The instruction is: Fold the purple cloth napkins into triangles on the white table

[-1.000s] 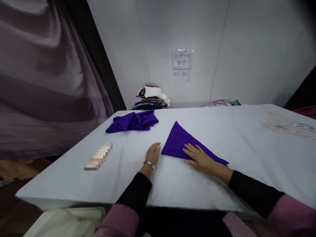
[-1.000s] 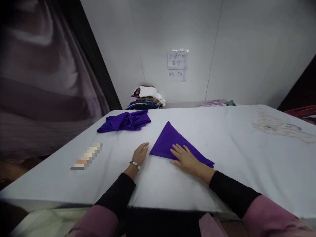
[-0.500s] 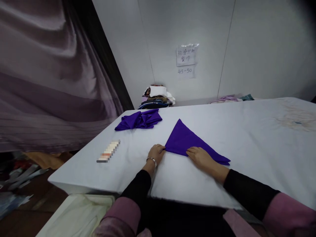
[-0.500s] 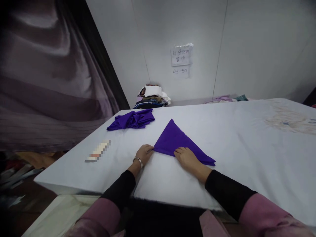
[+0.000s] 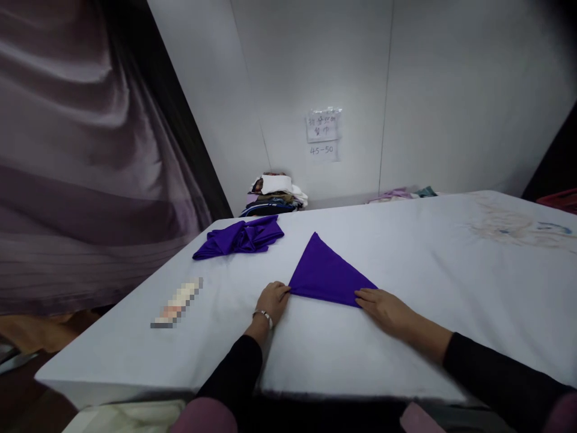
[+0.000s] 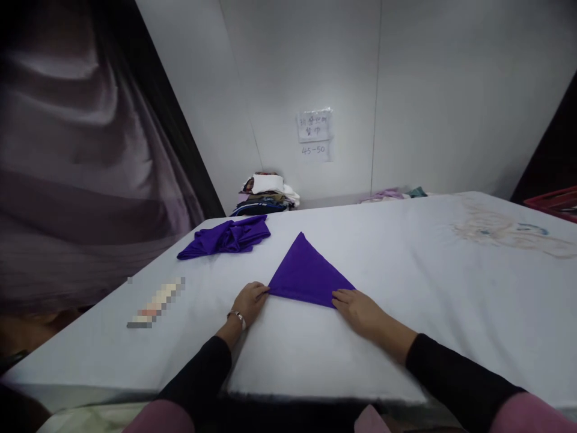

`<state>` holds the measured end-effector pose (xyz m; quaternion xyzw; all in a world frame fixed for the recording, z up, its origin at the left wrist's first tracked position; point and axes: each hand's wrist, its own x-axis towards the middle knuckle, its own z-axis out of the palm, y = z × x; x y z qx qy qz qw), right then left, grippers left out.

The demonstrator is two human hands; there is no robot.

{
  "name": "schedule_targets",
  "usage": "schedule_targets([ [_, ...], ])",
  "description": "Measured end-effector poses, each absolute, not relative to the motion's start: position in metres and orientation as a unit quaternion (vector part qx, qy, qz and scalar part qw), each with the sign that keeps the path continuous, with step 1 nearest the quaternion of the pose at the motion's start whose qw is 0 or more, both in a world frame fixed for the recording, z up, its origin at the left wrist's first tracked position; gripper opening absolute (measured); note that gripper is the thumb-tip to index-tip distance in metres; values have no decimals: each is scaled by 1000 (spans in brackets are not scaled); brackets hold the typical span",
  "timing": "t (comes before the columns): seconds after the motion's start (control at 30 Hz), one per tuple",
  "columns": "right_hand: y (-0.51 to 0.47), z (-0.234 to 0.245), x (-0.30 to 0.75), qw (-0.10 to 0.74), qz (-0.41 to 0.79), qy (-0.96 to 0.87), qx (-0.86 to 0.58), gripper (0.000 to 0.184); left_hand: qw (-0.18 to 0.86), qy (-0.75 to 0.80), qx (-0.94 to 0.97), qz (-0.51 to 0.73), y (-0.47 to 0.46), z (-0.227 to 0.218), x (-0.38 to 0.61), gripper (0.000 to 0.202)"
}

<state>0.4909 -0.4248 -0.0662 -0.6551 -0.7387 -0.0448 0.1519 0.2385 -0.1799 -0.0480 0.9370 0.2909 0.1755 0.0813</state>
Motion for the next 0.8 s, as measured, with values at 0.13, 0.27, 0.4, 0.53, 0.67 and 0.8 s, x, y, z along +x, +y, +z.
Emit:
schedule_targets([
  [0.13, -459, -73, 513, 194, -89, -736, -642, 38, 64, 271, 943, 180, -180, -49, 238, 24],
  [0.27, -478, -75, 516, 220, -127, -704, -663, 37, 45, 239, 952, 184, -181, -50, 239, 29],
  [0.4, -481, -77, 510, 237, -146, -674, -684, 34, 33, 198, 963, 181, -184, -49, 241, 31],
  [0.53, -481, -74, 506, 240, -139, -663, -695, 32, 25, 189, 967, 168, -186, -47, 244, 24],
  [0.67, -482, -70, 504, 232, -136, -664, -698, 32, 19, 191, 969, 153, -188, -43, 247, 24],
  [0.8, -482, -69, 504, 223, -126, -663, -703, 32, 14, 198, 970, 143, -190, -41, 248, 24],
])
